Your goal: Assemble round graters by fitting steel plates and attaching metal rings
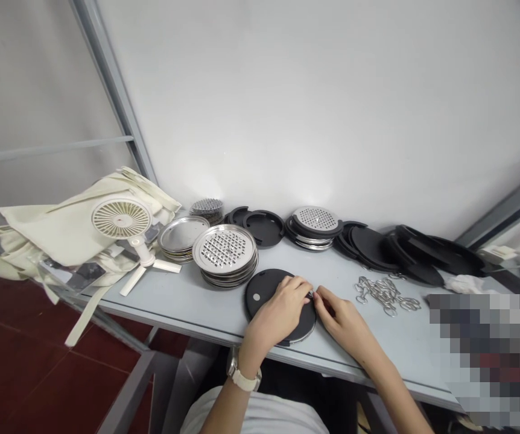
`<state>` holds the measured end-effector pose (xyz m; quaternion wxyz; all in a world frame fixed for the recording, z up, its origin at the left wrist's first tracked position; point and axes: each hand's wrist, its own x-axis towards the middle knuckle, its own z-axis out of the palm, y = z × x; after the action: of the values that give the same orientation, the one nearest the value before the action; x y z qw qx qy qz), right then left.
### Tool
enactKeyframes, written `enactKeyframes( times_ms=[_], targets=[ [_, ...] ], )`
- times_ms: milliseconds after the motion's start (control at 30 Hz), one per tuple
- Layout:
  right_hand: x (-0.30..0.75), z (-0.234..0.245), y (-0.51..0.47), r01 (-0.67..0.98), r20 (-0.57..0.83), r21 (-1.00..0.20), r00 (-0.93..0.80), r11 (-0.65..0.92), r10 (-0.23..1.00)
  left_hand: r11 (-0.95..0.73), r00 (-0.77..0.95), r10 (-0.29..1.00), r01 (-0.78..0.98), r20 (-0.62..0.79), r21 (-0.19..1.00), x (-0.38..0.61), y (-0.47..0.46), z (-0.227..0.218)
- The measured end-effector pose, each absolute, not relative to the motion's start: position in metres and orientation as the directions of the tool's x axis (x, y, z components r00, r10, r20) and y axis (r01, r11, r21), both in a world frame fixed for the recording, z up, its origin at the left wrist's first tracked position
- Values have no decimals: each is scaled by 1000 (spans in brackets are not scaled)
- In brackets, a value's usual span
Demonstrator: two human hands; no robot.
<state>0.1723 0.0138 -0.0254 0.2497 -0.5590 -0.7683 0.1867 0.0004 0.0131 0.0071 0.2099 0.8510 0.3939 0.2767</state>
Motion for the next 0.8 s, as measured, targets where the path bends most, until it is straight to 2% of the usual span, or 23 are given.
enactKeyframes(
  times_ms=[400, 800],
  targets=[
    [173, -27, 15, 714, 169, -644, -217, 274, 962, -612, 535, 782, 562, 319, 557, 0, 13, 7],
    [173, -24, 14, 706, 171, -652, -218, 276, 961, -616, 559, 771, 533, 305, 580, 0, 15, 6]
  ],
)
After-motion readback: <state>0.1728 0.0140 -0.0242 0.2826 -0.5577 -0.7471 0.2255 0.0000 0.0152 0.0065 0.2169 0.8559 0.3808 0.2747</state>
